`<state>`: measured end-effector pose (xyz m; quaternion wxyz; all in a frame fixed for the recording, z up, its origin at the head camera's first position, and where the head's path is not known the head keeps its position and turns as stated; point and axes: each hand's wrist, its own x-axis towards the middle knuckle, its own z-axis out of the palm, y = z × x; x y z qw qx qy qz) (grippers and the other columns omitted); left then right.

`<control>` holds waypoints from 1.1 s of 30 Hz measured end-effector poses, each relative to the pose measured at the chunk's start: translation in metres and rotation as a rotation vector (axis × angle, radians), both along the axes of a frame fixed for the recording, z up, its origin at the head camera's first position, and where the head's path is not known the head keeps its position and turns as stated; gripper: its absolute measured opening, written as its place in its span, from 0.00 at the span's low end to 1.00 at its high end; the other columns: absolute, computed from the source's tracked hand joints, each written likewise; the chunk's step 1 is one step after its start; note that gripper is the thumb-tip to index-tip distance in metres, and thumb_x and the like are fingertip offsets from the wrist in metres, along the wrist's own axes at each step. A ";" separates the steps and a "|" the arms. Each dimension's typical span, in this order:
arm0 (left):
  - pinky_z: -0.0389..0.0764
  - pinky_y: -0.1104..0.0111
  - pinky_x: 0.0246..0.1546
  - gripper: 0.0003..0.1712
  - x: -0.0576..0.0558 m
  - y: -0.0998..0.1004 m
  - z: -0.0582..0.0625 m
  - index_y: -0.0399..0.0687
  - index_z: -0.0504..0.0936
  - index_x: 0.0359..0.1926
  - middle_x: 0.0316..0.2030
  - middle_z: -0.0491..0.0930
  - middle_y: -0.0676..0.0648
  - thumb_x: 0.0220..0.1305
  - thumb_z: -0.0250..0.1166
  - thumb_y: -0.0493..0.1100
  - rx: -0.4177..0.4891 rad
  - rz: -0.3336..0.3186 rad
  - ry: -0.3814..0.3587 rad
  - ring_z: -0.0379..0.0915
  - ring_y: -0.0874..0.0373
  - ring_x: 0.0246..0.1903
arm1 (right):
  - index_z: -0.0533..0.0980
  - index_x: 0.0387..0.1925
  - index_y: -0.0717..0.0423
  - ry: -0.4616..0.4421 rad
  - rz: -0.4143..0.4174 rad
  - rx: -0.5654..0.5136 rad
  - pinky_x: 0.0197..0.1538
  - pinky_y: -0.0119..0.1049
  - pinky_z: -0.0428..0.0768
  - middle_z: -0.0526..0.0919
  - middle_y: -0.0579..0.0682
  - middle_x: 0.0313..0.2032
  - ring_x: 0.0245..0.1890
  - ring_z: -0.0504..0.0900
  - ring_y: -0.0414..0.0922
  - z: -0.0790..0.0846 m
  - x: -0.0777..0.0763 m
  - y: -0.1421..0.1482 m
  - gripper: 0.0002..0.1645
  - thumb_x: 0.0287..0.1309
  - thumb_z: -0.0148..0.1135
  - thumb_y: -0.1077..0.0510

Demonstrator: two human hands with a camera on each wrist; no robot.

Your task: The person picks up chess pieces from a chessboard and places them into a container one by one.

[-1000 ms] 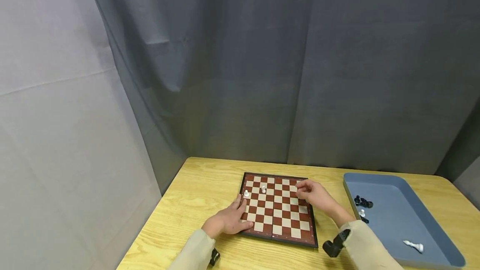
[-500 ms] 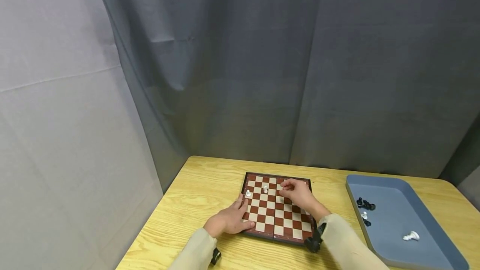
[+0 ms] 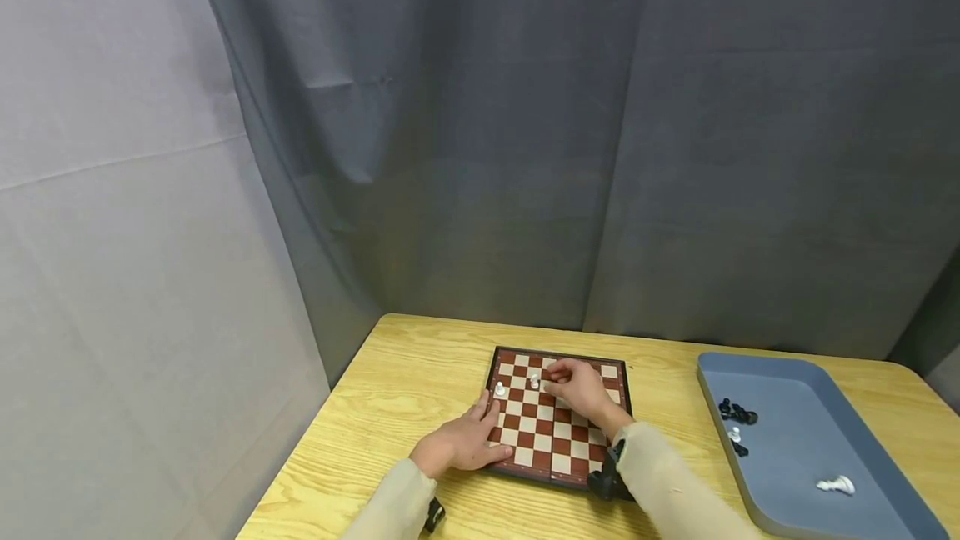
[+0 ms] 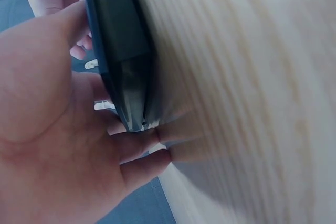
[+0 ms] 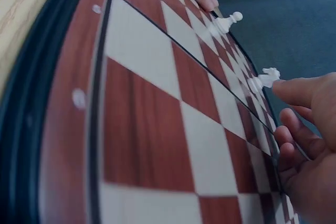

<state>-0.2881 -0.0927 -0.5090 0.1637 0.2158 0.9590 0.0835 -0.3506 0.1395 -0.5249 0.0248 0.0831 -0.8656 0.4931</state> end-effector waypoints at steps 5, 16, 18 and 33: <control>0.66 0.59 0.59 0.48 -0.001 -0.002 0.001 0.47 0.47 0.75 0.74 0.36 0.43 0.65 0.47 0.70 0.003 -0.001 -0.008 0.45 0.50 0.70 | 0.79 0.45 0.63 0.015 -0.020 0.001 0.41 0.43 0.78 0.81 0.53 0.39 0.39 0.78 0.47 -0.003 -0.003 -0.008 0.15 0.55 0.67 0.62; 0.66 0.60 0.60 0.48 0.000 -0.001 -0.003 0.47 0.47 0.75 0.74 0.36 0.43 0.64 0.47 0.70 -0.009 -0.003 0.007 0.45 0.51 0.70 | 0.79 0.48 0.58 0.033 -0.046 0.150 0.44 0.47 0.76 0.79 0.52 0.42 0.42 0.78 0.49 -0.014 -0.009 -0.022 0.18 0.57 0.66 0.57; 0.66 0.60 0.59 0.48 -0.001 0.000 -0.003 0.48 0.47 0.75 0.74 0.36 0.43 0.64 0.46 0.70 -0.011 -0.004 0.013 0.45 0.51 0.70 | 0.80 0.47 0.57 0.057 -0.051 0.194 0.45 0.48 0.76 0.80 0.52 0.42 0.42 0.78 0.51 -0.014 -0.010 -0.022 0.16 0.57 0.66 0.56; 0.66 0.60 0.59 0.49 0.000 0.000 0.001 0.45 0.47 0.74 0.74 0.36 0.42 0.65 0.47 0.70 -0.017 -0.008 0.015 0.44 0.51 0.70 | 0.83 0.33 0.52 0.083 0.005 0.214 0.40 0.45 0.72 0.78 0.46 0.35 0.35 0.73 0.44 -0.010 -0.006 -0.020 0.03 0.55 0.68 0.57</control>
